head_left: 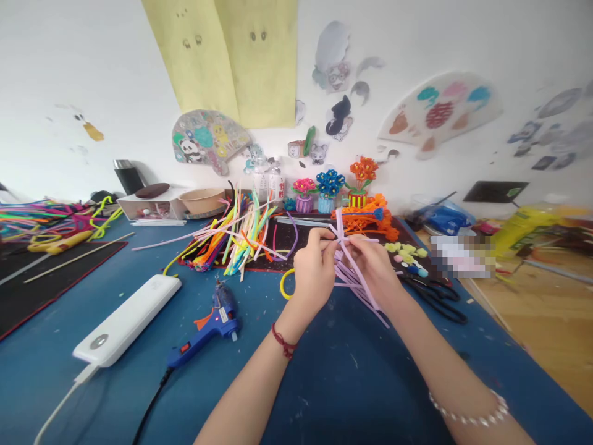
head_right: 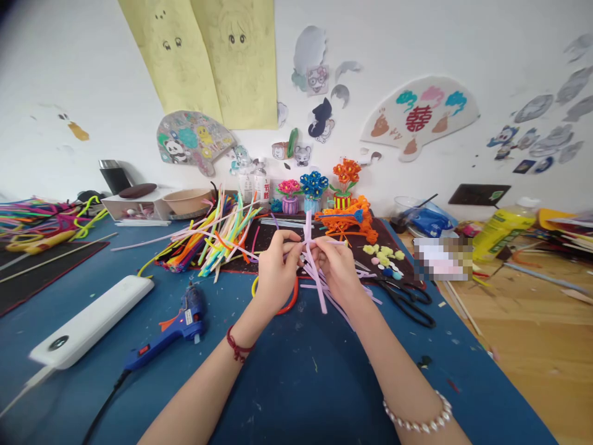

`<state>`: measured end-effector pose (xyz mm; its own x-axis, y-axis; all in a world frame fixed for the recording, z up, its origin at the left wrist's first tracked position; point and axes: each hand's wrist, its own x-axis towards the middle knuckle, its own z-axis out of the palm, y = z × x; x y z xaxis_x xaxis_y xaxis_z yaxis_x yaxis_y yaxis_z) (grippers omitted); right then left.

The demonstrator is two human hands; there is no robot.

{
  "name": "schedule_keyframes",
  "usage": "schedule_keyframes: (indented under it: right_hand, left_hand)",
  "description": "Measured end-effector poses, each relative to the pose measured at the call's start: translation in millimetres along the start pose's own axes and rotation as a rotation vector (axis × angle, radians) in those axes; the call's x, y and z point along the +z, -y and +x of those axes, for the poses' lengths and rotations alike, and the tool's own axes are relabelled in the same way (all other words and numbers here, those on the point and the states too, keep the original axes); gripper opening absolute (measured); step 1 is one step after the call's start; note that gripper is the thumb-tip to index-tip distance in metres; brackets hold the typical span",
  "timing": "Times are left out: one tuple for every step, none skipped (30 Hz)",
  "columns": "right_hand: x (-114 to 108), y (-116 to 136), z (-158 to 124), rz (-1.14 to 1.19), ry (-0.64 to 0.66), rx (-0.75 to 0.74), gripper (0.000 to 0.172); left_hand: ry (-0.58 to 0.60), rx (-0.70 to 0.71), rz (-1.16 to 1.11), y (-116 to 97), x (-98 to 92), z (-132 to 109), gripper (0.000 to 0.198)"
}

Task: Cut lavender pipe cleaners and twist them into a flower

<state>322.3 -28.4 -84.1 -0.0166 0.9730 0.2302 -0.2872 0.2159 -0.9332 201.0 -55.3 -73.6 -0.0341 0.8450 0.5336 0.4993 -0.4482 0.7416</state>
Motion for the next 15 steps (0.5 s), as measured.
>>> schedule_keyframes:
  right_hand:
    - [-0.6, -0.3, 0.2, -0.017, 0.005, 0.008, 0.021]
    - [-1.1, -0.8, 0.5, -0.045, 0.01, 0.011, 0.022]
    - [-1.4, -1.4, 0.8, -0.076, 0.009, 0.006, 0.024]
    - [-1.6, -2.2, 1.1, -0.109, 0.01, 0.001, 0.025]
    - [-1.6, -3.1, 1.6, -0.137, 0.009, -0.005, 0.026]
    - [-1.8, -4.1, 2.1, -0.157, 0.004, -0.013, 0.027]
    - [-2.2, -5.1, 2.7, -0.172, -0.002, -0.02, 0.027]
    - [-2.8, -6.2, 3.4, -0.188, -0.007, -0.023, 0.028]
    - [-3.8, -7.3, 4.3, -0.209, -0.011, -0.021, 0.028]
    - [-5.1, -8.4, 5.1, -0.244, -0.016, -0.015, 0.029]
    - [-6.5, -9.5, 5.9, -0.29, -0.014, -0.008, 0.029]
    - [-7.8, -10.6, 6.5, -0.343, -0.009, 0.002, 0.03]
    - [-8.9, -11.7, 6.8, -0.395, -0.003, 0.01, 0.03]
    - [-9.6, -12.7, 6.9, -0.44, 0.002, 0.017, 0.03]
    - [-9.8, -13.5, 6.6, -0.475, 0.006, 0.021, 0.03]
  left_hand:
    - [0.009, -0.003, 0.006, 0.4, -0.6, 0.0, 0.009]
    - [0.021, -0.002, 0.041, 0.9, -0.8, 0.0, 0.01]
    - [0.033, 0.0, 0.099, 1.5, -0.6, 0.2, 0.012]
    - [0.046, 0.005, 0.168, 1.9, 0.0, 0.8, 0.013]
    - [0.063, 0.01, 0.24, 2.0, 0.7, 1.6, 0.014]
    - [0.083, 0.016, 0.311, 1.5, 1.4, 2.4, 0.016]
    - [0.104, 0.021, 0.379, 0.4, 1.6, 3.0, 0.017]
    - [0.125, 0.03, 0.446, -1.6, 0.8, 2.7, 0.019]
    - [0.146, 0.046, 0.513, -4.3, -1.7, 1.0, 0.021]
    - [0.161, 0.068, 0.579, -7.8, -6.4, -2.7, 0.022]
    - [0.165, 0.087, 0.644, -11.6, -13.9, -8.9, 0.022]
    - [0.16, 0.106, 0.703, -15.4, -24.3, -17.6, 0.02]
    - [0.139, 0.107, 0.755, -18.5, -37.6, -28.9, 0.017]
    - [0.098, 0.074, 0.799, -20.5, -53.6, -42.2, 0.016]
    - [0.033, 0.03, 0.844, -21.0, -71.5, -56.9, 0.017]
